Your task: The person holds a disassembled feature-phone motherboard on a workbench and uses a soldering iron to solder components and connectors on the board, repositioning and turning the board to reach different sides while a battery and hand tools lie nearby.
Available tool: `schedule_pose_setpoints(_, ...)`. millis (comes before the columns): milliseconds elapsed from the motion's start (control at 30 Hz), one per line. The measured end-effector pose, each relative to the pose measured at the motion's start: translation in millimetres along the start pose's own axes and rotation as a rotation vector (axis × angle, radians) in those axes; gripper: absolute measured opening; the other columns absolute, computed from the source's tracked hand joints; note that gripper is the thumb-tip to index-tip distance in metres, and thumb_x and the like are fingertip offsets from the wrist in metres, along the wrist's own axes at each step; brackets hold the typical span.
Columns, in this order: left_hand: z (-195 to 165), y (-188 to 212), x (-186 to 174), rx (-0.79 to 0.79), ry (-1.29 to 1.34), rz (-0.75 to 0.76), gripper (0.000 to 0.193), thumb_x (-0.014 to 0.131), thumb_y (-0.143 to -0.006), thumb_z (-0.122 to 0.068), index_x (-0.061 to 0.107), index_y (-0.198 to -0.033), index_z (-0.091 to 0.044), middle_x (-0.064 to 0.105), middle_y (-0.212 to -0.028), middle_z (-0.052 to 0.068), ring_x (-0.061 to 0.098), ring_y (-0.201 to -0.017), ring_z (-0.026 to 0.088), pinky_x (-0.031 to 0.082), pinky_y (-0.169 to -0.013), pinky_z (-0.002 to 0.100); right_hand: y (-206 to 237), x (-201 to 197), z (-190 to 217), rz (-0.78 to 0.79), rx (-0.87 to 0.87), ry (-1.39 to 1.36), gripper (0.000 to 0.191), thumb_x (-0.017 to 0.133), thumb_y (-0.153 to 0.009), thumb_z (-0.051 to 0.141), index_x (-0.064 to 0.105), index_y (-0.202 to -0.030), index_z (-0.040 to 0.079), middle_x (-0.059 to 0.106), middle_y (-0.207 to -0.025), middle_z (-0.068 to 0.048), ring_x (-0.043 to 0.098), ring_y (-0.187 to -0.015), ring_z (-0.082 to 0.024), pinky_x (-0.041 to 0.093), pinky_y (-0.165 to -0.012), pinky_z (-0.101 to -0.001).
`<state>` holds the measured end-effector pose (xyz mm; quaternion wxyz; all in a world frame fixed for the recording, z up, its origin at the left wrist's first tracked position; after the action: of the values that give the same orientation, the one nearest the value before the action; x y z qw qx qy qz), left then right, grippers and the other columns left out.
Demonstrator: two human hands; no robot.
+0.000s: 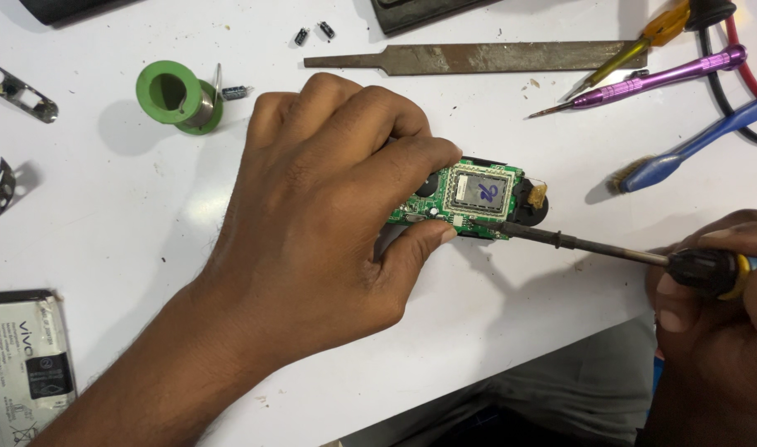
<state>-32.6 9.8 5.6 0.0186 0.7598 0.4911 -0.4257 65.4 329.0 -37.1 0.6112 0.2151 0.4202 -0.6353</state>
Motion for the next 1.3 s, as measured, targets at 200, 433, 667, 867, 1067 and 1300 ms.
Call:
schedule_pose_setpoints(200, 0.0, 0.1, 0.4, -0.004, 0.004, -0.001, 0.04, 0.089, -0.076, -0.021, 0.073, -0.11, -0.006, 0.063, -0.105, 0.005, 0.052, -0.103, 0.022, 0.031, -0.083, 0.042, 6.0, -2.3, -11.5, 0.024, 0.015, -0.04, 0.017, 0.051, -0.098, -0.004, 0.045, -0.114, -0.004, 0.062, -0.084, -0.015, 0.064, -0.059, -0.011, 0.05, -0.051, -0.0234)
schedule_pose_setpoints(433, -0.1, 0.1, 0.0, 0.004, 0.007, -0.009, 0.04, 0.089, -0.076, -0.021, 0.073, -0.109, -0.006, 0.063, -0.105, 0.005, 0.052, -0.102, 0.022, 0.031, -0.083, 0.042, 9.1, -1.9, -6.3, 0.011, -0.075, 0.085, 0.017, 0.058, -0.102, -0.004, 0.047, -0.116, -0.003, 0.063, -0.084, -0.017, 0.068, -0.065, -0.013, 0.055, -0.054, -0.0225)
schedule_pose_setpoints(667, -0.3, -0.4, -0.3, 0.001, 0.003, -0.004, 0.04, 0.089, -0.076, -0.021, 0.073, -0.109, -0.006, 0.062, -0.104, 0.004, 0.052, -0.1, 0.022, 0.031, -0.082, 0.041, 11.1, 0.0, -4.9, -0.05, 0.188, -0.054, 0.015, 0.051, -0.103, -0.003, 0.048, -0.118, -0.005, 0.063, -0.083, -0.015, 0.062, -0.06, -0.013, 0.049, -0.053, -0.0231)
schedule_pose_setpoints(867, -0.5, -0.5, -0.3, -0.001, 0.004, -0.004, 0.041, 0.089, -0.076, -0.021, 0.073, -0.11, -0.006, 0.062, -0.104, 0.004, 0.052, -0.1, 0.022, 0.032, -0.083, 0.041, 7.3, -2.7, -4.1, -0.012, -0.051, 0.089, 0.017, 0.059, -0.1, -0.004, 0.047, -0.111, -0.004, 0.063, -0.085, -0.018, 0.068, -0.064, -0.014, 0.054, -0.052, -0.0222)
schedule_pose_setpoints(1067, -0.3, -0.6, -0.6, 0.0, 0.001, -0.003, 0.041, 0.089, -0.076, -0.022, 0.073, -0.11, -0.006, 0.062, -0.105, 0.004, 0.052, -0.101, 0.022, 0.032, -0.082, 0.042, 8.3, -4.1, -5.2, -0.011, -0.134, 0.09, 0.017, 0.062, -0.105, -0.004, 0.046, -0.108, 0.0, 0.062, -0.089, -0.016, 0.07, -0.074, -0.017, 0.059, -0.063, -0.0243)
schedule_pose_setpoints(1300, -0.2, -0.1, -0.4, -0.001, 0.003, -0.002, 0.042, 0.089, -0.076, -0.022, 0.073, -0.111, -0.006, 0.062, -0.106, 0.004, 0.052, -0.102, 0.022, 0.031, -0.082, 0.042, 14.5, -0.9, -5.5, -0.041, 0.057, 0.053, 0.016, 0.06, -0.103, -0.004, 0.051, -0.116, -0.004, 0.064, -0.087, -0.017, 0.069, -0.065, -0.016, 0.057, -0.056, -0.0232)
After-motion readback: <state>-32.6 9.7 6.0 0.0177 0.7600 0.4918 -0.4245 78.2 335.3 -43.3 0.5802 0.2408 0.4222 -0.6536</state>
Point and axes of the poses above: each hand's wrist, its own y-axis away from the middle knuckle, its own x-axis out of the palm, z = x × y, the point moved 3 cm from there along -y, towards the middle knuckle
